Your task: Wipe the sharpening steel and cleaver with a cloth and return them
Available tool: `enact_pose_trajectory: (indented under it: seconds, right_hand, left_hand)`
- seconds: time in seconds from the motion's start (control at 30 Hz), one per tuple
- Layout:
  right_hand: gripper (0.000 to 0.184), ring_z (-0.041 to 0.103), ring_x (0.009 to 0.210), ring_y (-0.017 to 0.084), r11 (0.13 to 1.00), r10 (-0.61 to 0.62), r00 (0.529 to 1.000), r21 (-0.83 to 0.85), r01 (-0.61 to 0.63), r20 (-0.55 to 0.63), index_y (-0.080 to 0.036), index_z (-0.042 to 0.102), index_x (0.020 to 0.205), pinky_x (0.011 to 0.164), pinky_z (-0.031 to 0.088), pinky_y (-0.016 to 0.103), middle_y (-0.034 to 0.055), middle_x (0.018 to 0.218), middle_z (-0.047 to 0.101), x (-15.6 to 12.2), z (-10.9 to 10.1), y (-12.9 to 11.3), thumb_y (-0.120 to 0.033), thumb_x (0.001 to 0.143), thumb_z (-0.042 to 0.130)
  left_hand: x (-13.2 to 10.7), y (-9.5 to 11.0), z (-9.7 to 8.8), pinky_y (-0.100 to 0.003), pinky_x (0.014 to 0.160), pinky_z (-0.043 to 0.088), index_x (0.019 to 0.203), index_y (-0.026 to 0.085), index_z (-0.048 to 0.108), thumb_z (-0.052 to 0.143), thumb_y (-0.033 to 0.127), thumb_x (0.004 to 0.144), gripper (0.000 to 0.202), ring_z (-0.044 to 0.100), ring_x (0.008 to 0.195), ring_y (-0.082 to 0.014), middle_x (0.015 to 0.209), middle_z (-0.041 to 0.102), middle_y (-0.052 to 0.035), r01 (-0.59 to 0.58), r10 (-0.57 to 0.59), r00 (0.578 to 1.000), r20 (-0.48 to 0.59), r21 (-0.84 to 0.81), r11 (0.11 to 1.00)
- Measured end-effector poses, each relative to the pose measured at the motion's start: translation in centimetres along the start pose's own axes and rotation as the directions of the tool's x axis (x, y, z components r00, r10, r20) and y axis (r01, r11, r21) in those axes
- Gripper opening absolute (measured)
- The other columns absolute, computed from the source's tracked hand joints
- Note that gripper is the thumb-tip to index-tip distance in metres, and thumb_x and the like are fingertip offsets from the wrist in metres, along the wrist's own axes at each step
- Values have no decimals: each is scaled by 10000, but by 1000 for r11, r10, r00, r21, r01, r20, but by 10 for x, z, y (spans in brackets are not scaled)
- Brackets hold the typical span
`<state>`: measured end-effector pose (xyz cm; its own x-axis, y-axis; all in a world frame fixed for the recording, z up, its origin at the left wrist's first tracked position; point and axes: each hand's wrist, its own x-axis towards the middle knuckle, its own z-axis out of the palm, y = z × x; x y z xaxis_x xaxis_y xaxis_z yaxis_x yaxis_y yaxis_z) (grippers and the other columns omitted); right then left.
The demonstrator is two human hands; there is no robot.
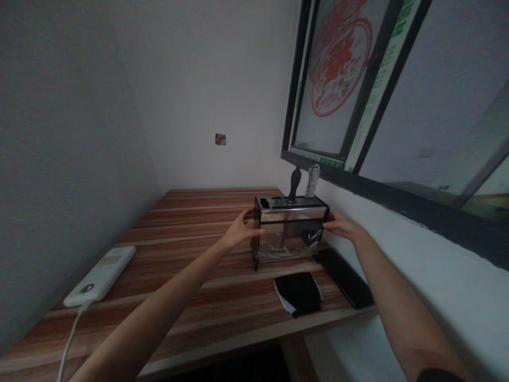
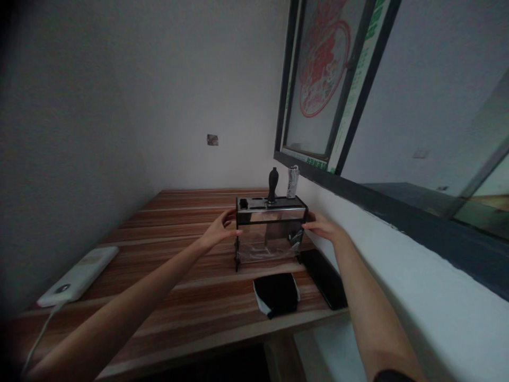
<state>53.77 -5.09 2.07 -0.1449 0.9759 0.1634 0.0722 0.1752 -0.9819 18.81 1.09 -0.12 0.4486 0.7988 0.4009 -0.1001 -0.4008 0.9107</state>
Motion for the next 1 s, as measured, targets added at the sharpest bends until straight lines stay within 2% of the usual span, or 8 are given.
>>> enact_pose_trajectory:
  seconds: [0.3, 0.53, 0.73, 1.0]
  right_hand:
    - [570, 516, 1162, 302, 1000, 16, 999, -11, -16, 41, -225, 645, 1041, 1014, 349, 442, 70, 1173, 639, -3, -4, 8, -256, 490, 788]
    - [527, 552, 1119, 278, 998, 15, 1000, 53, -16, 20, -236, 644, 1033, 1015, 352, 421, 48, 1163, 645, -5, 1, 11, -232, 518, 755]
    - [447, 596, 1053, 273, 997, 23, 999, 74, -19, -49, -259, 644, 965, 957, 407, 419, 39, 1048, 693, -9, 7, 19, -255, 530, 746]
    - [486, 608, 1019, 268, 998, 38, 998, 58, -35, -46, -242, 638, 988, 958, 401, 423, 54, 1057, 689, -10, 9, 19, -294, 521, 763]
  left_hand:
    - [-4, 2, 3, -422, 1037, 278, 1229, 182, 472, 825, 269, 538, 780, 459, 1207, -266, 1300, 511, -142, -20, 20, 1000, 18, 33, 999]
    - [-6, -2, 3, -421, 1036, 277, 1263, 186, 444, 820, 302, 549, 815, 437, 1229, -269, 1318, 490, -143, -35, 34, 999, 13, 55, 998]
    - [-8, -6, 0, -451, 1037, 274, 1272, 182, 431, 805, 286, 566, 806, 443, 1226, -274, 1320, 486, -153, -57, 56, 998, 13, 83, 995]
    - [-8, -6, -1, -444, 1044, 272, 1280, 174, 432, 811, 284, 559, 822, 446, 1224, -273, 1305, 500, -152, -64, 64, 998, 8, 89, 994]
